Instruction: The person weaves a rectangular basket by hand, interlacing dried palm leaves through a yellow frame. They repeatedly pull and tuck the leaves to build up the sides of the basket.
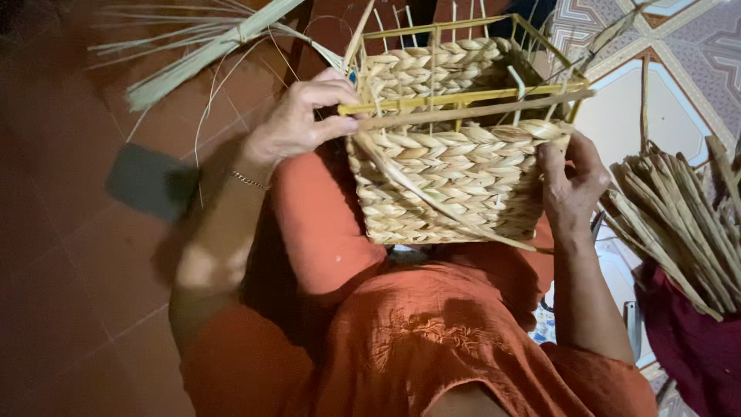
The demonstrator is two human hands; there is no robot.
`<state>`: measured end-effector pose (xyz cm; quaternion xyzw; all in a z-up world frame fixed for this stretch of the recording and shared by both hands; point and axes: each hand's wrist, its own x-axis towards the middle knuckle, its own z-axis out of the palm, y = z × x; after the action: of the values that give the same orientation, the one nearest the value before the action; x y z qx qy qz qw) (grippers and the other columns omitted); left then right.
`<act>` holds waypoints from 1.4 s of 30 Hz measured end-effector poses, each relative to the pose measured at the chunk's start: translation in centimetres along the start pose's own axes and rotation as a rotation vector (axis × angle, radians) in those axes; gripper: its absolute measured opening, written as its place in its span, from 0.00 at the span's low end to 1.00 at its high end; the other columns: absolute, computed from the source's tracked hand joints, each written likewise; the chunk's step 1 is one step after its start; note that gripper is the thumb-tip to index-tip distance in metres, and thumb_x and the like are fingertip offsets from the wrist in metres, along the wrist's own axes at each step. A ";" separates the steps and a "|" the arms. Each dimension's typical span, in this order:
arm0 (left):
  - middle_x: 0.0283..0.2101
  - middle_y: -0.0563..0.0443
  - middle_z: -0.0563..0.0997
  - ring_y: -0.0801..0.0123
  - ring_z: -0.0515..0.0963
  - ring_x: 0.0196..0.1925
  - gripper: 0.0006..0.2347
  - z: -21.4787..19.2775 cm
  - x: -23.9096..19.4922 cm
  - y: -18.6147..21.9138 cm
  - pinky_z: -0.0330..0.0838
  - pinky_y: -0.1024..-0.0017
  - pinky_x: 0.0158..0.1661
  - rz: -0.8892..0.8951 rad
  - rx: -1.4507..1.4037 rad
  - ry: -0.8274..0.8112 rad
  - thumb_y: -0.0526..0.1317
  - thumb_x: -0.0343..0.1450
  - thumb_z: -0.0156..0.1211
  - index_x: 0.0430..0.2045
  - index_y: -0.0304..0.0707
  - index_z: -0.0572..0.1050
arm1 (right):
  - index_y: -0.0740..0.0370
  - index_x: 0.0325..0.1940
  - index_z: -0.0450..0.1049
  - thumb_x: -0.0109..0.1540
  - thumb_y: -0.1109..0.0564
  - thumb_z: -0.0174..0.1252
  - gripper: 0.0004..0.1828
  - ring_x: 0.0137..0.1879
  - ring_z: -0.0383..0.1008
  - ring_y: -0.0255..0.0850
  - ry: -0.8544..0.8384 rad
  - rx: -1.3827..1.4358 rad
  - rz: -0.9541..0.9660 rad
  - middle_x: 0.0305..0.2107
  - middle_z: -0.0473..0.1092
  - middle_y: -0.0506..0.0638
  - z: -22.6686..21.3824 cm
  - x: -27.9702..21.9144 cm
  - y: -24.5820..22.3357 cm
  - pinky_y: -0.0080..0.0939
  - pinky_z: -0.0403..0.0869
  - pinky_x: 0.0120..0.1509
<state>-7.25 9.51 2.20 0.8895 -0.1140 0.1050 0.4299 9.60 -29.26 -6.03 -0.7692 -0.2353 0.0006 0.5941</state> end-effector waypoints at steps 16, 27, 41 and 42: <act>0.51 0.41 0.75 0.57 0.73 0.58 0.16 5.3 1.2 5.7 0.70 0.58 0.56 0.180 0.907 0.253 0.21 0.72 0.58 0.53 0.32 0.78 | 0.51 0.49 0.76 0.62 0.52 0.73 0.15 0.59 0.67 0.52 -0.104 -0.965 -1.091 0.53 0.69 0.55 4.2 4.2 -9.4 0.60 0.67 0.63; 0.48 0.38 0.78 0.60 0.73 0.47 0.19 8.2 -0.5 6.3 0.72 0.67 0.46 0.204 0.462 0.299 0.24 0.63 0.59 0.50 0.20 0.74 | 0.61 0.47 0.76 0.66 0.58 0.66 0.07 0.33 0.70 0.40 -0.217 -0.726 -1.278 0.30 0.71 0.50 3.0 -0.2 -14.1 0.40 0.62 0.29; 0.47 0.43 0.74 0.59 0.78 0.50 0.08 8.5 -0.2 6.9 0.79 0.68 0.49 0.271 0.418 0.456 0.26 0.72 0.63 0.42 0.27 0.72 | 0.60 0.37 0.72 0.74 0.50 0.69 0.18 0.28 0.66 0.36 -0.273 -0.680 -0.836 0.24 0.70 0.47 4.1 3.6 -10.9 0.42 0.64 0.35; 0.46 0.44 0.75 0.59 0.79 0.48 0.07 8.1 -0.5 7.2 0.79 0.68 0.48 0.254 0.413 0.443 0.25 0.72 0.63 0.39 0.29 0.71 | 0.59 0.35 0.70 0.74 0.49 0.69 0.20 0.28 0.65 0.37 -0.248 -0.700 -0.849 0.24 0.69 0.47 4.5 3.5 -10.5 0.42 0.63 0.35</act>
<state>-9.14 -1.15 2.41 0.8921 -0.1039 0.3695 0.2382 7.63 -21.91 3.23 -0.7524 -0.5785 -0.2261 0.2193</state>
